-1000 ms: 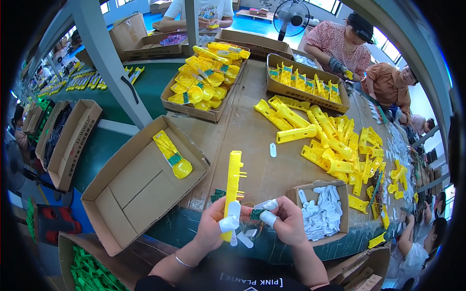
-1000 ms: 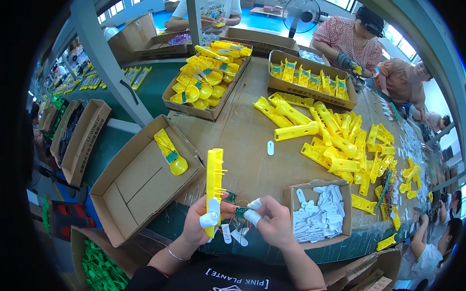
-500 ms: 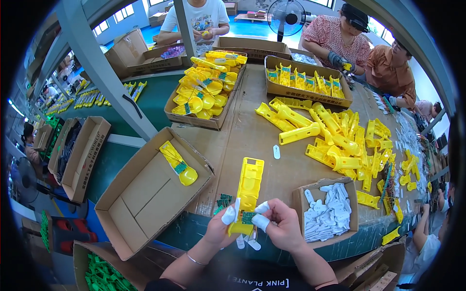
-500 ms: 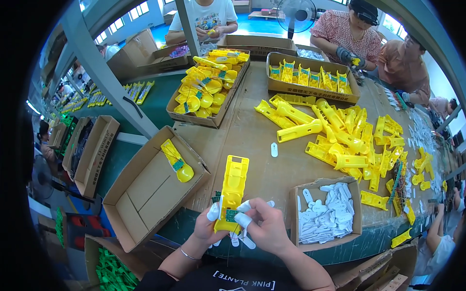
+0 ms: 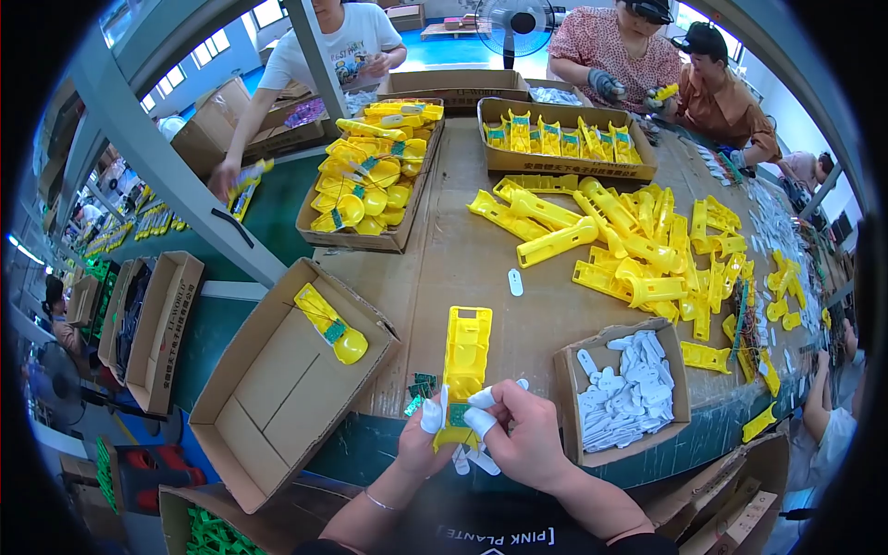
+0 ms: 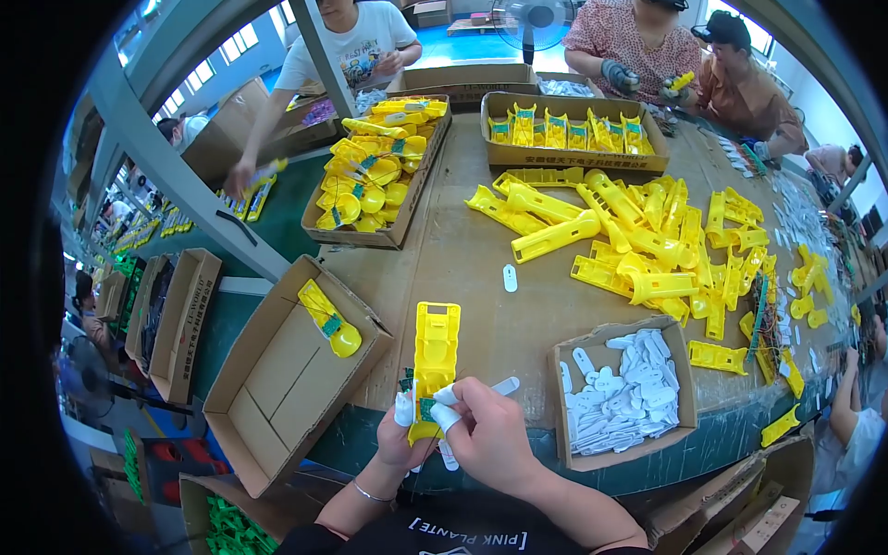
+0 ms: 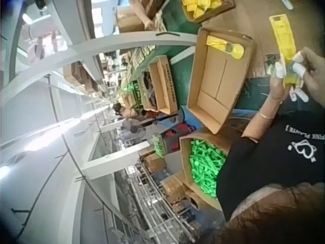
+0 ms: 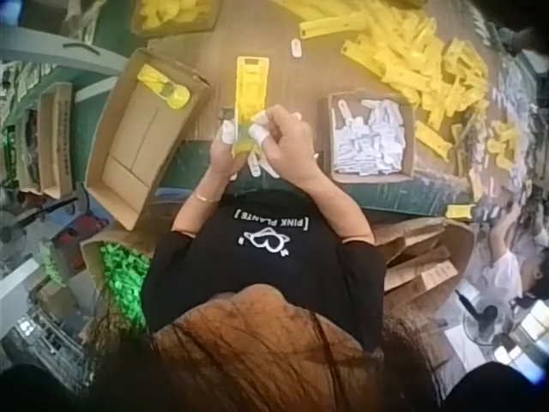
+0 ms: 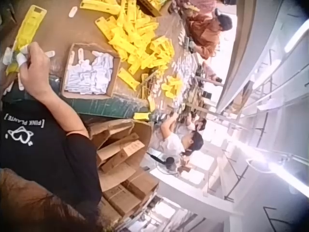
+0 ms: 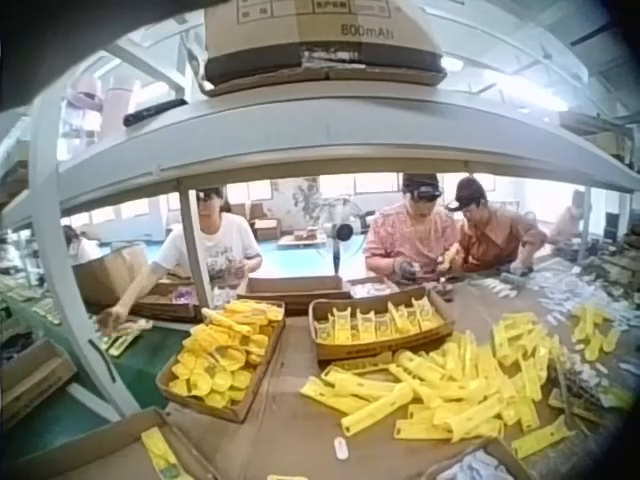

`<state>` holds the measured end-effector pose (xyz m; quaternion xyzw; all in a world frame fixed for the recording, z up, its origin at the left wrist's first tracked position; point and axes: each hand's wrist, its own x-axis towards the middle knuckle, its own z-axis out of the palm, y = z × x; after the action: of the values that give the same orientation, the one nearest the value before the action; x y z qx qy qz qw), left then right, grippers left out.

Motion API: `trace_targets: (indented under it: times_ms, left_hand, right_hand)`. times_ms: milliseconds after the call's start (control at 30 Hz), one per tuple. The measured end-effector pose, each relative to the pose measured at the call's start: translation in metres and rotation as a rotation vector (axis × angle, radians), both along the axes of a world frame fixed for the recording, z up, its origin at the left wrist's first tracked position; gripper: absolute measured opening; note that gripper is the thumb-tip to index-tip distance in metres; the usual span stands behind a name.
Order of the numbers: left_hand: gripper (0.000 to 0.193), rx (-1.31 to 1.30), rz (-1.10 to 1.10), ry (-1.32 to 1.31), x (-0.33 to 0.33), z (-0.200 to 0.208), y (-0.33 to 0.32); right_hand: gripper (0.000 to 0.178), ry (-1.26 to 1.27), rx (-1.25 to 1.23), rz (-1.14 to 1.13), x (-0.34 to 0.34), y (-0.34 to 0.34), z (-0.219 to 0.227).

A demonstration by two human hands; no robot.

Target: Assembling small electronic components into yellow plastic housings on a factory production line.

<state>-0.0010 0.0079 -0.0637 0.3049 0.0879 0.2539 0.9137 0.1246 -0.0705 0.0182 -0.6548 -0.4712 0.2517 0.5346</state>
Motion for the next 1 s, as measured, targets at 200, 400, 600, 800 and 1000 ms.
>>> trace_targets:
  times_ms: [200, 400, 600, 800, 1000]
  left_hand:
    - [0.056, -0.032, 0.114, 0.039, 0.003, 0.002, -0.010]
    - [0.056, -0.088, 0.053, 0.028, -0.002, 0.001, -0.005]
    - [0.053, -0.007, 0.099, 0.027, -0.002, -0.006, -0.007]
    - [0.054, -0.089, 0.107, 0.079, -0.001, 0.007, -0.009]
    - [0.054, 0.019, 0.128, 0.037, 0.002, 0.014, -0.014]
  right_hand:
    - [0.013, 0.016, -0.014, -0.030, -0.006, 0.002, -0.007]
    - [0.014, -0.026, -0.013, 0.017, -0.004, 0.000, -0.002]
    - [0.015, -0.132, 0.016, 0.001, -0.008, 0.003, -0.007]
    - [0.024, -0.541, 0.098, 0.080, -0.005, -0.001, -0.008]
    - [0.022, -0.785, 0.174, 0.151, -0.007, -0.006, -0.005]
